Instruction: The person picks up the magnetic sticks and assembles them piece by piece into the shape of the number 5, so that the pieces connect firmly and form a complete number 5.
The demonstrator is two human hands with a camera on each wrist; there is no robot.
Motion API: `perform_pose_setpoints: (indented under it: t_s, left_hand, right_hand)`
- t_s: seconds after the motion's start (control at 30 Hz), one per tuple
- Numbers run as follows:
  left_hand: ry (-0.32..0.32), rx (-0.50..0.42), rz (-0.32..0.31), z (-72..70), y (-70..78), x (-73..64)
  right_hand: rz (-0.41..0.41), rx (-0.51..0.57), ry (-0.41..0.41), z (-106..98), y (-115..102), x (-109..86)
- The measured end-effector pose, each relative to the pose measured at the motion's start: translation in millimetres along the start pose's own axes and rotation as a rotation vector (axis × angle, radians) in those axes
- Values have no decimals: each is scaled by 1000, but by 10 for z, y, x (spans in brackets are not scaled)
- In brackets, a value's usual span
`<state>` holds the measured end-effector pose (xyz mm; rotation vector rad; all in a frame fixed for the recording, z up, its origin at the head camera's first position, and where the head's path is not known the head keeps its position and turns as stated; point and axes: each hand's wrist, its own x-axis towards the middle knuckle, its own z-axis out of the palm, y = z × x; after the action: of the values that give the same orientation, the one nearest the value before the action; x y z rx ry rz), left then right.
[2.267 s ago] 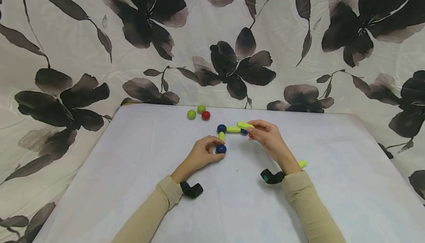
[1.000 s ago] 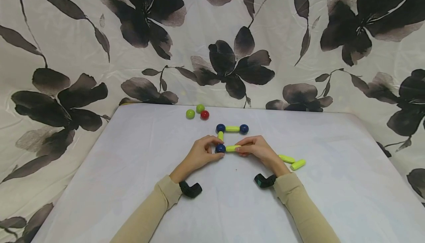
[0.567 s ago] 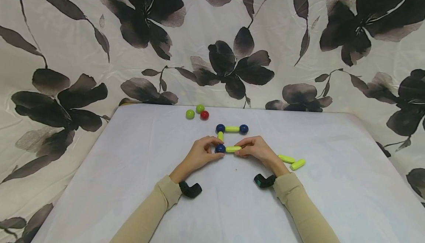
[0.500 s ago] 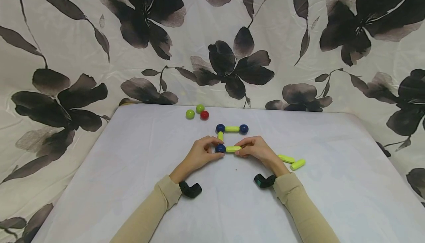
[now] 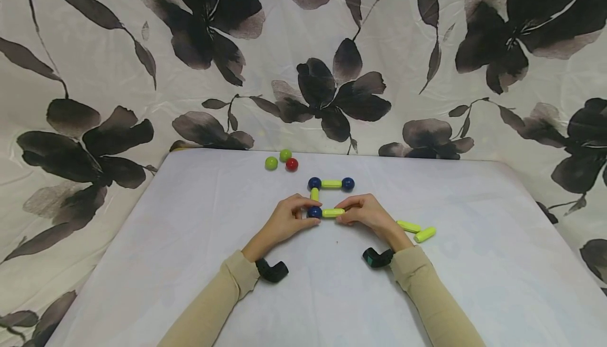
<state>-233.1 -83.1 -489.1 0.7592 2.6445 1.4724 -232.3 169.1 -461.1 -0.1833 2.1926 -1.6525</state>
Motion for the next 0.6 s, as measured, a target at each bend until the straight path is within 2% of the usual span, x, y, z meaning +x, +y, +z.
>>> perform_pose_setpoints:
  t_s: [0.3, 0.43, 0.6]
  left_hand:
    - [7, -16, -7, 7, 32, -8]
    - [7, -12, -3, 19, 21, -8]
    - [13, -9, -2, 13, 15, -3]
  right_hand:
    - [-20, -25, -67, -115, -37, 30]
    - [-42, -100, -84, -164, -125, 58]
    - [-54, -227, -39, -200, -349, 130]
